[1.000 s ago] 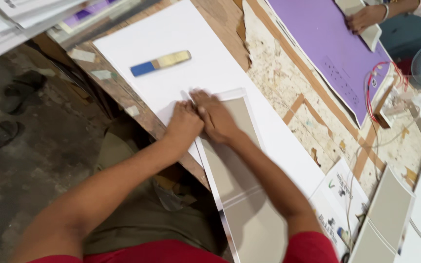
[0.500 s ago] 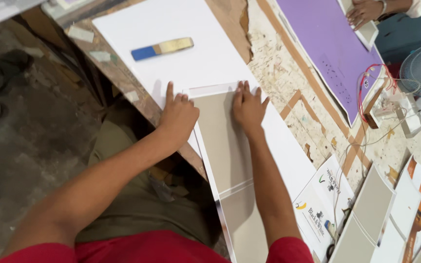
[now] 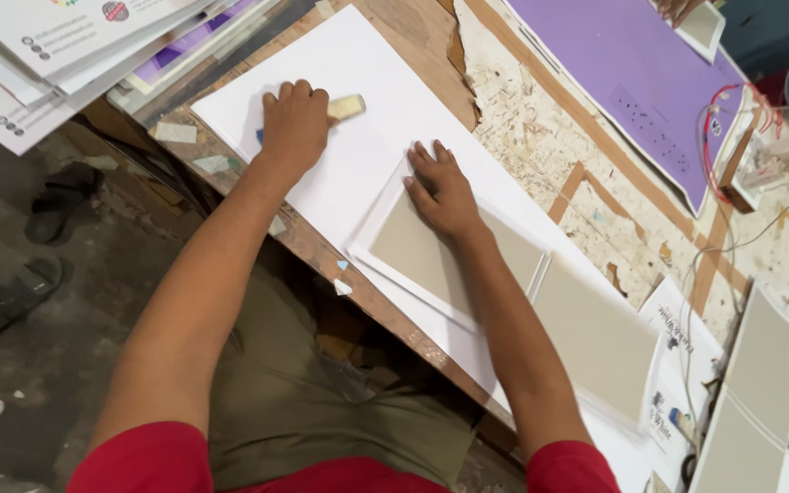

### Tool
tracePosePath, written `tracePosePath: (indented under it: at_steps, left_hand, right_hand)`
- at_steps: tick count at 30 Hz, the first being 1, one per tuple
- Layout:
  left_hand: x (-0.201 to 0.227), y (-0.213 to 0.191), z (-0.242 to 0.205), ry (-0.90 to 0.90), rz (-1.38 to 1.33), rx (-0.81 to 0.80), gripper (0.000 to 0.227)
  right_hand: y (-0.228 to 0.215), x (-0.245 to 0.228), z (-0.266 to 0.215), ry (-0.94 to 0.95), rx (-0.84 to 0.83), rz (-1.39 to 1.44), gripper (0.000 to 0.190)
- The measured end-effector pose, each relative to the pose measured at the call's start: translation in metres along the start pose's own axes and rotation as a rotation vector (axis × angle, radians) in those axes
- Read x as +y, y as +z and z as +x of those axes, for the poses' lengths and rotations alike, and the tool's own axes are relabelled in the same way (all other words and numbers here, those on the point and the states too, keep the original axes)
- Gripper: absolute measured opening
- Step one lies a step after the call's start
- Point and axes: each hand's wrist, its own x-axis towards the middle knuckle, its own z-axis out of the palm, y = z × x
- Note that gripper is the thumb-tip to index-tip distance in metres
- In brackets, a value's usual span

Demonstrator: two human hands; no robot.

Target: The person repeatedly places printed inserts onto white paper sheets, smooths them with a small tool, and stacks the completed units. The person handles the inserts and sheets one at a time, aligning edges and pressing down to secure the layers.

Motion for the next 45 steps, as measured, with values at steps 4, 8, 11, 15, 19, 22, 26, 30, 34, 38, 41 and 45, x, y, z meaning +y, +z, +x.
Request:
tracePosePath:
  at_steps: [4,8,11,15,19,22,26,30,34,38,41,45]
  left_hand:
    - [0.013,0.004,-0.009,0.102,0.064,-0.205,0.026]
    - [0.039,0.016,-0.012,0.418,-0.265,0.001,0.036]
    - [0.062,0.025,-0.01,0.551,-0.181,0.079,0.034]
    - [0.081,0.012,-0.015,0.628,-0.202,-0.012,0.03]
    - [0.079,-0.012,-0.078,0.77,-0.16,-0.015,0.027]
    - [0.064,-0.021,-0.152,0.658,-0.217,-0.197,0.033]
    - [0.06,-0.051,-0.201,0.603,-0.287,-0.214,0.033]
    - [0.071,-0.084,-0.171,0.573,-0.306,-0.256,0.044]
    - [0.062,-0.057,-0.121,0.494,-0.104,-0.325,0.075]
    - [0.059,-0.001,-0.057,0.511,-0.064,-0.248,0.054]
    - [0.068,0.028,-0.018,0.451,-0.062,-0.17,0.051]
    - [0.079,0.052,0.012,0.342,-0.07,-0.028,0.047]
  right_hand:
    - [-0.001,0.009,-0.008,0.052,0.103,-0.007,0.034]
    - [0.007,0.027,-0.003,0.069,0.235,0.024,0.023]
    - [0.011,0.039,-0.002,0.258,0.365,0.324,0.024]
    - [0.016,0.047,-0.003,0.152,0.354,0.013,0.041]
    - [0.018,0.042,0.007,0.071,0.34,-0.012,0.024]
    - [0.019,0.037,0.004,0.115,0.326,-0.005,0.026]
    - [0.022,0.037,-0.002,0.183,0.287,0.037,0.036]
    - [0.023,0.046,0.006,0.107,0.328,-0.016,0.034]
    - [0.032,0.047,-0.008,0.105,0.358,-0.003,0.047]
    - [0.023,0.046,-0.001,0.164,0.371,0.078,0.056]
    - [0.022,0.047,-0.005,0.17,0.355,0.141,0.062]
    - [0.024,0.048,-0.005,0.116,0.301,0.104,0.063]
